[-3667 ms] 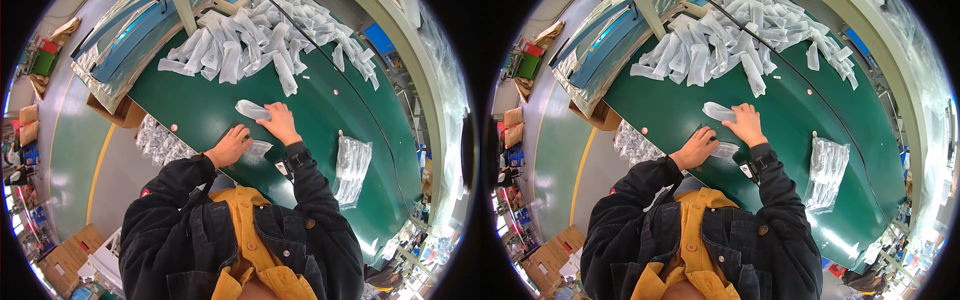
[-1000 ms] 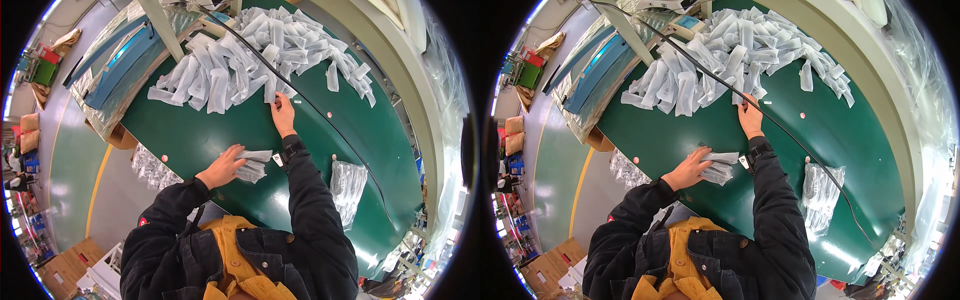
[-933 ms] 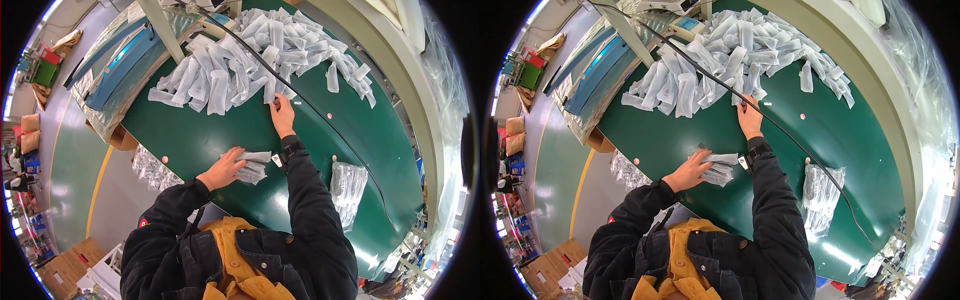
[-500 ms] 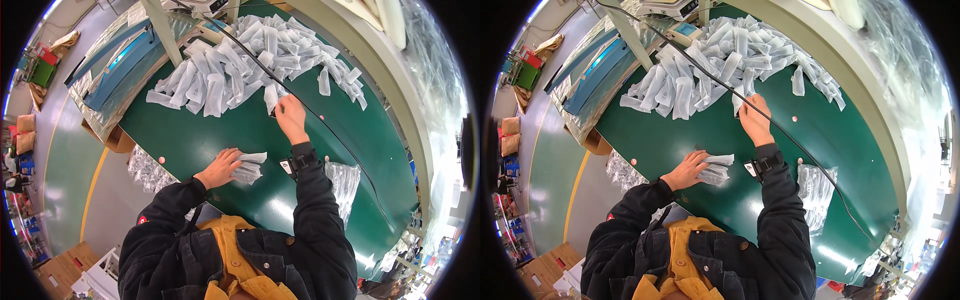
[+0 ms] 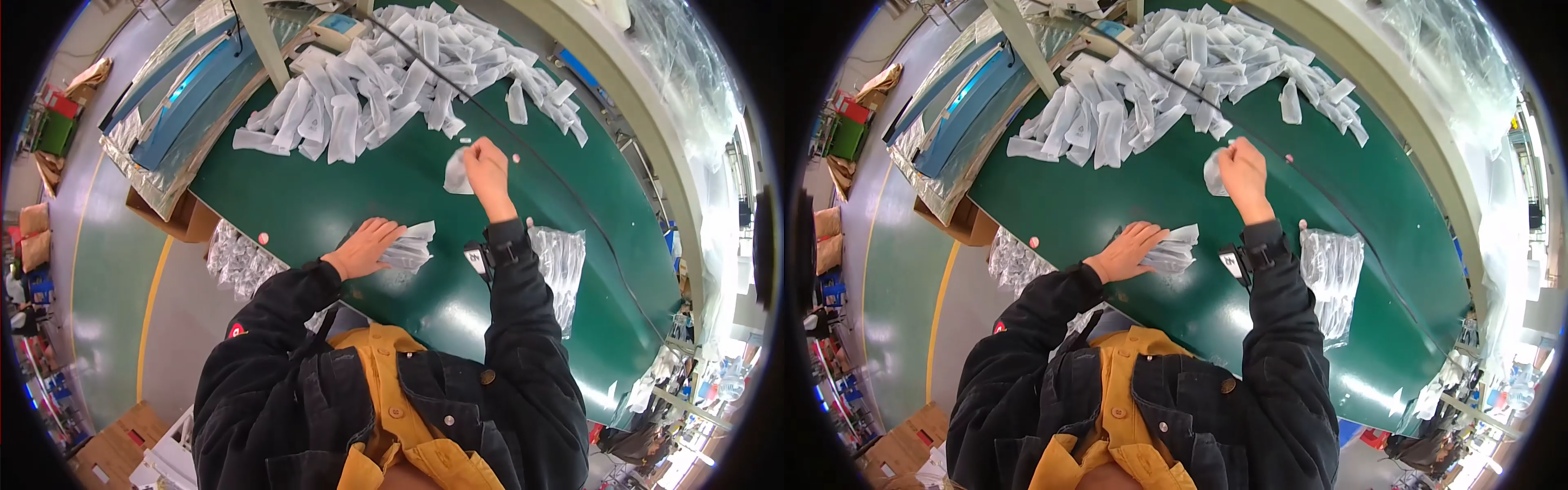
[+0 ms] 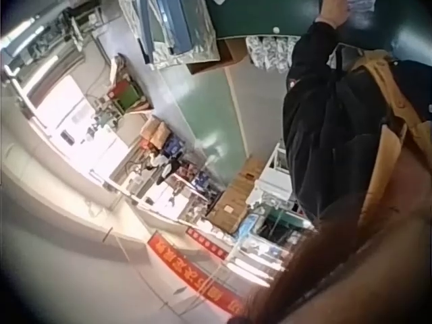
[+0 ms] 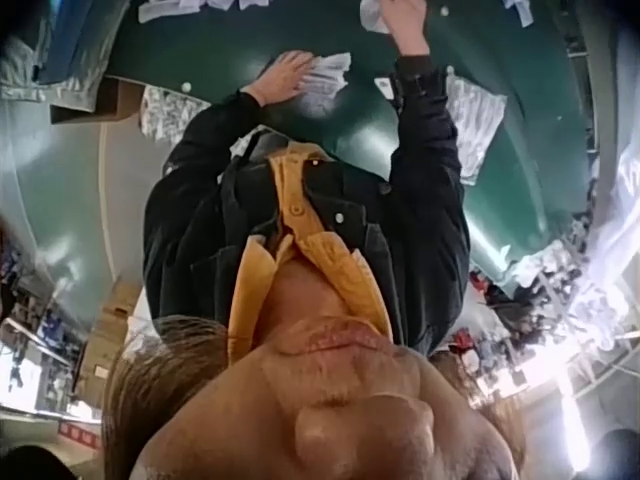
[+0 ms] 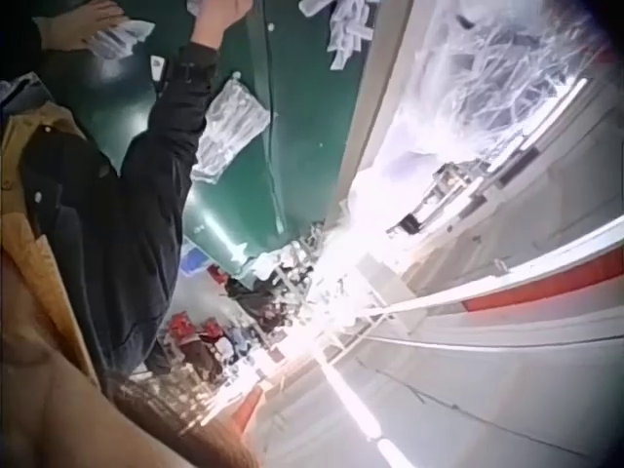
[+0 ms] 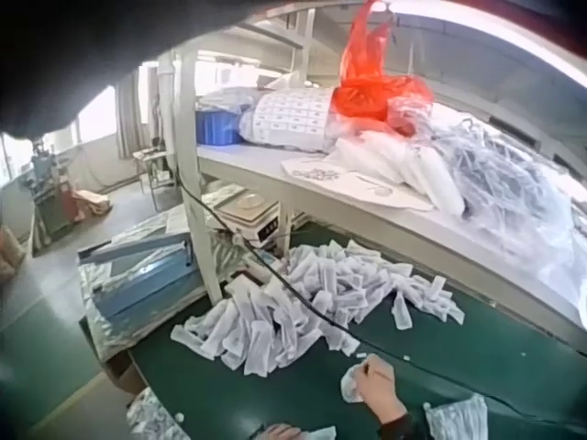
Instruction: The person picks up a plastic bag and fills it with white wrapped items by hand. They then gather more white wrapped items from a pile, stack them together, and slide the bundle into another plastic bag.
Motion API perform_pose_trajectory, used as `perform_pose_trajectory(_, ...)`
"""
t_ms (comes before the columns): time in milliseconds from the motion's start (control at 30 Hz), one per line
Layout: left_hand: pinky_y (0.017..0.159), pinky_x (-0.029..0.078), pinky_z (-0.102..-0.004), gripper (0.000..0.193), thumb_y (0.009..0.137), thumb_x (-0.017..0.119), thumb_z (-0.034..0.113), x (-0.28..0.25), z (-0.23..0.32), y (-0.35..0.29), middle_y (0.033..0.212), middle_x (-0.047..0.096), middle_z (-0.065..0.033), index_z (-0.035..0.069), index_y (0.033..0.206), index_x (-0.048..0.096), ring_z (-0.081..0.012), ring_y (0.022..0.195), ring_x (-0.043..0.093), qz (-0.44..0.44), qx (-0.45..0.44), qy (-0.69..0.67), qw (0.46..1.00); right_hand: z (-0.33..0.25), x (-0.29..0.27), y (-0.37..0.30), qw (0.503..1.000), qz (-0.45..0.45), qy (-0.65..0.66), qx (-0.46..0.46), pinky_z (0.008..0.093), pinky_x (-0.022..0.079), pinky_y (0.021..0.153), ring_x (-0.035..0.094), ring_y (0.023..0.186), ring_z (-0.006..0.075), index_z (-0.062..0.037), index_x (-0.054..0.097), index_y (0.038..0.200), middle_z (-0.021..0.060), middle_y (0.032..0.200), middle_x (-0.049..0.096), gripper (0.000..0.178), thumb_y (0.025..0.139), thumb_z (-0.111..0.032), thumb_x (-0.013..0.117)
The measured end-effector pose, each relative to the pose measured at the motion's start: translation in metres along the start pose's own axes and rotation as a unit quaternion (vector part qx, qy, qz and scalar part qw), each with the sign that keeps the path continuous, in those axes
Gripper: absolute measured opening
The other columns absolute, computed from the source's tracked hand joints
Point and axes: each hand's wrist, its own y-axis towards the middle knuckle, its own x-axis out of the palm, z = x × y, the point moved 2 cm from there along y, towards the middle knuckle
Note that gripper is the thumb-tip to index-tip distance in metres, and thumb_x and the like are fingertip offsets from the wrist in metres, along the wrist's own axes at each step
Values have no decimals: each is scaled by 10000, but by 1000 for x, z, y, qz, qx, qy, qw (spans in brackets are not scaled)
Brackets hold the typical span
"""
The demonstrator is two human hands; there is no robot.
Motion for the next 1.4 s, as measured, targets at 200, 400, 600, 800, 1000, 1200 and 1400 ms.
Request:
perform_pose_trajectory(200,1062,353,-431,830,659,836,189,-2,7,-1,1264,478,-130,43,1367,430,-326,1201,443,2,20,26,999,21,56,-20,994,-27,104,-34,427,519,766,646,836,347,-29,638,921,156,925,656,255,868,-275,680)
perform_pose_trajectory(400,1080,349,-446,821,665,828,189,-3,2,-4,1315,470,-131,45,1378,447,-333,1241,430,-18,17,9,1000,49,65,-62,981,-123,-100,-113,435,519,795,630,908,357,-40,652,1018,150,1029,634,296,853,-282,696)
perform_pose_trajectory(600,1112,316,-470,799,638,843,209,-7,-4,0,1355,440,-156,48,1335,487,-368,1289,403,-28,20,-6,999,43,80,-79,974,-149,-63,-157,433,522,801,618,907,355,-32,656,1036,149,989,618,236,871,-201,659)
perform_pose_trajectory(800,1164,243,-505,790,597,856,220,-18,-1,7,1428,335,-207,61,1284,500,-446,1368,297,47,41,89,994,34,84,-124,967,-189,59,-159,419,520,830,611,946,356,-27,644,1088,152,1048,618,276,869,-195,657)
perform_pose_trajectory(1000,1157,263,-519,809,609,849,228,10,-27,4,1441,331,-219,47,1299,467,-466,1395,249,-13,31,-42,999,-2,54,-180,971,-144,22,-188,472,416,1027,487,1204,406,-31,470,1366,215,1328,482,749,761,-342,782)
perform_pose_trajectory(1200,1136,301,-508,946,625,871,190,26,-20,7,1429,316,-224,39,1407,361,-438,1344,319,13,73,-78,994,4,73,-208,976,-126,-74,-161,535,363,1051,425,1224,451,-35,403,1413,245,1356,406,944,641,-346,850)
perform_pose_trajectory(1400,1099,348,-463,834,726,801,122,20,-5,9,1407,340,-212,32,1431,365,-427,1302,360,-85,85,-2,993,3,66,-241,988,-82,-74,-107,511,402,993,473,1128,429,-44,433,1401,238,1251,461,856,678,-286,822)
